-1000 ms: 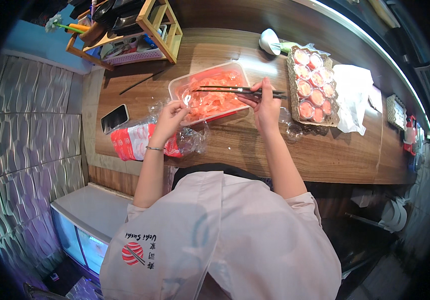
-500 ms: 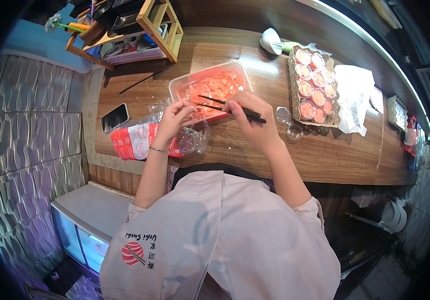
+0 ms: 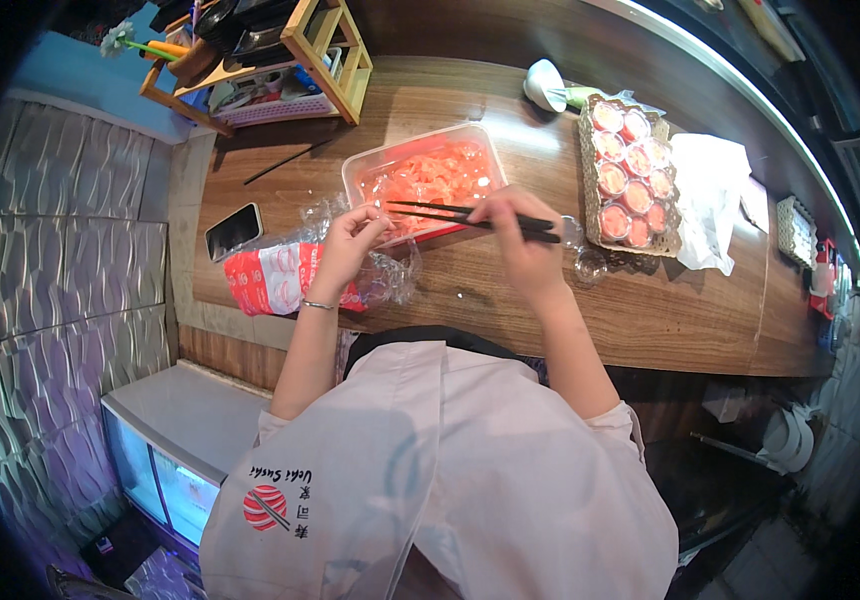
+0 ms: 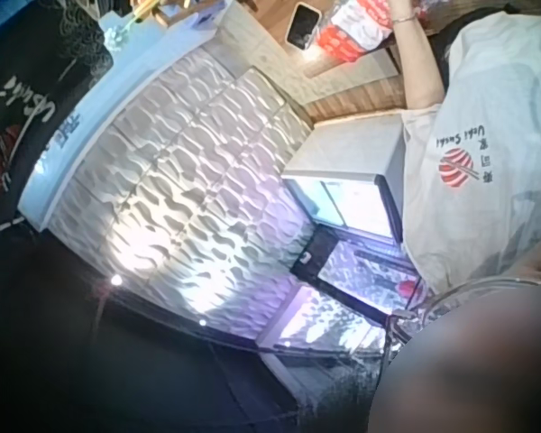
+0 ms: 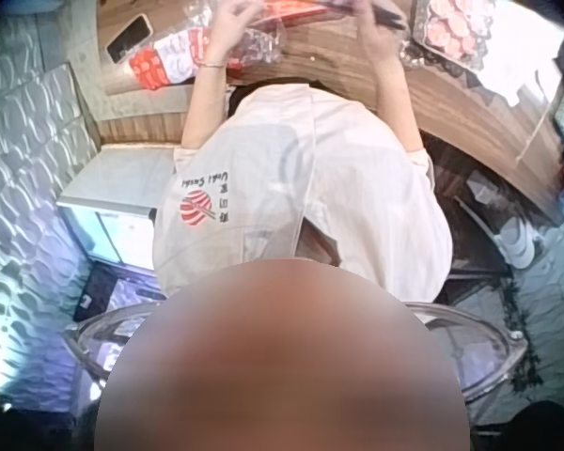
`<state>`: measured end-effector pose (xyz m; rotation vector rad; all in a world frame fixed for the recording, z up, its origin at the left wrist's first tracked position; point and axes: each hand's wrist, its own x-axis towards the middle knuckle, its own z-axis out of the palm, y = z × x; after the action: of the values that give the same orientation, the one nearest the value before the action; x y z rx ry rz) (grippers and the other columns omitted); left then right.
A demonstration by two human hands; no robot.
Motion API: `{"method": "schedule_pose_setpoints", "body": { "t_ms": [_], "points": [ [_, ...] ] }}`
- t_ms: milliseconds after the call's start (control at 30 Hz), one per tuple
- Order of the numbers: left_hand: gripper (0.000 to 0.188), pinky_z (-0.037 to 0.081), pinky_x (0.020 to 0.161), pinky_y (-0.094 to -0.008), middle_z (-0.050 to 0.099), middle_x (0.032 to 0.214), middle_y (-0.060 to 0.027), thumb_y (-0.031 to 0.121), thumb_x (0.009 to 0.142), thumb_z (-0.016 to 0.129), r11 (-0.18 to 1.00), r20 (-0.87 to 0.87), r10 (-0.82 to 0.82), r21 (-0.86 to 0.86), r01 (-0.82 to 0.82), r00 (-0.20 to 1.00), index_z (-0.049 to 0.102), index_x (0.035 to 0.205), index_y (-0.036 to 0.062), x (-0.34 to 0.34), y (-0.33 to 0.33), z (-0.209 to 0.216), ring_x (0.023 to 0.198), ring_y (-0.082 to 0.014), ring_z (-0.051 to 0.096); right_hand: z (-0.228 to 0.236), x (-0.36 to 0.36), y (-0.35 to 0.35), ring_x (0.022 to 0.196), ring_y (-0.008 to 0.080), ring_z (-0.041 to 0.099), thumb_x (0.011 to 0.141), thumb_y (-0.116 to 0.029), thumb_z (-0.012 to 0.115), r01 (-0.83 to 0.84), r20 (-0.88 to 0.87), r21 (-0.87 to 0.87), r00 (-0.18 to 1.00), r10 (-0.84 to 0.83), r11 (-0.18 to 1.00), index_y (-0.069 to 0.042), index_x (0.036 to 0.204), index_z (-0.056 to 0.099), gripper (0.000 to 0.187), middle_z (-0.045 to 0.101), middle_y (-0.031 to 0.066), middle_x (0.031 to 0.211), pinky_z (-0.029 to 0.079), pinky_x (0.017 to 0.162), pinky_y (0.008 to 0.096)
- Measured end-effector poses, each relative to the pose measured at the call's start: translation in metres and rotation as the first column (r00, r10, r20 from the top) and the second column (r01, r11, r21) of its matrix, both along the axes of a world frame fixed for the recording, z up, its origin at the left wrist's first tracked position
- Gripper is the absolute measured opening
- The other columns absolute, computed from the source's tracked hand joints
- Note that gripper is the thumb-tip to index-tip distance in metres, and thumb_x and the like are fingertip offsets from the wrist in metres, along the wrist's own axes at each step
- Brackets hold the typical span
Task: The person uses chopsticks to pick up pieces of pink fish from a plastic container and places them into individual compartments of a tray. They repeat this process for multiple compartments, then close the container and wipe the counter.
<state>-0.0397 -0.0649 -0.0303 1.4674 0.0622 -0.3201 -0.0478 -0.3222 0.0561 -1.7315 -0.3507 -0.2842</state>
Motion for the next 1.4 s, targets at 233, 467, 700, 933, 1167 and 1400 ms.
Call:
{"method": "schedule_pose_setpoints", "body": {
  "t_ms": [233,467,700,933,1167,1400],
  "points": [
    [0.013,0.052,0.074,-0.0226,0.068,0.086,-0.0013,0.011,0.093,0.060,1.000,-0.012,0.017,-0.025,-0.017,1.000,0.063,0.084,0.0024,-0.004,0.001,0.007,0.082,-0.0068,0.063,-0.032,0.006,-0.012,0.078,0.0149,0.065,0.103,-0.022,0.047,0.147,-0.214,0.239,0.972,-0.096,0.960,0.003,0.085,0.060,0.034,0.062,0.0072,0.083,0.057,0.073,0.0283],
    [0.013,0.051,0.071,-0.0211,0.070,0.089,-0.0029,0.013,0.094,0.060,0.997,-0.057,-0.047,-0.060,0.044,0.997,0.062,0.084,0.0041,-0.007,-0.006,-0.006,0.082,-0.0073,0.064,-0.042,0.002,0.002,0.081,0.0166,0.066,0.103,-0.021,0.049,0.166,-0.234,0.453,0.970,-0.063,0.876,0.003,0.086,0.061,0.032,0.064,0.0083,0.086,0.057,0.076,0.0296],
    [0.014,0.050,0.067,-0.0203,0.070,0.089,-0.0045,0.015,0.094,0.060,0.997,-0.097,0.016,-0.079,-0.024,0.995,0.060,0.083,0.0060,-0.005,-0.003,0.002,0.080,-0.0070,0.064,-0.022,-0.021,-0.003,0.086,0.0233,0.068,0.090,-0.006,0.064,-0.122,0.115,-0.119,0.984,0.135,0.985,0.002,0.087,0.065,0.009,0.068,0.0116,0.086,0.053,0.076,0.0332],
    [0.015,0.050,0.066,-0.0193,0.070,0.088,-0.0038,0.016,0.094,0.060,0.999,-0.091,0.023,-0.041,-0.027,0.996,0.061,0.084,0.0063,-0.006,-0.007,-0.001,0.079,-0.0061,0.064,0.005,-0.032,0.004,0.091,0.0265,0.069,0.082,-0.014,0.072,-0.192,0.147,-0.490,0.943,0.297,0.850,-0.010,0.093,0.066,0.014,0.070,0.0091,0.103,0.056,0.074,0.0344],
    [0.014,0.052,0.070,-0.0199,0.070,0.091,-0.0042,0.017,0.094,0.059,0.996,-0.133,0.009,-0.085,-0.020,0.991,0.063,0.087,0.0050,-0.001,0.003,-0.015,0.081,-0.0074,0.065,0.057,-0.012,-0.014,0.091,0.0262,0.069,0.084,-0.011,0.070,-0.271,0.085,-0.406,0.940,0.331,0.873,-0.004,0.091,0.066,0.010,0.070,0.0089,0.095,0.054,0.076,0.0340],
    [0.012,0.053,0.070,-0.0193,0.069,0.092,-0.0066,0.012,0.093,0.060,0.985,-0.155,0.027,-0.165,-0.053,0.988,0.062,0.086,0.0023,-0.003,0.004,-0.010,0.083,-0.0092,0.067,0.037,0.007,-0.022,0.083,0.0181,0.066,0.096,-0.010,0.056,-0.139,0.036,-0.002,0.990,0.139,0.990,0.003,0.085,0.064,0.019,0.068,0.0104,0.088,0.053,0.077,0.0291]
  ]
}}
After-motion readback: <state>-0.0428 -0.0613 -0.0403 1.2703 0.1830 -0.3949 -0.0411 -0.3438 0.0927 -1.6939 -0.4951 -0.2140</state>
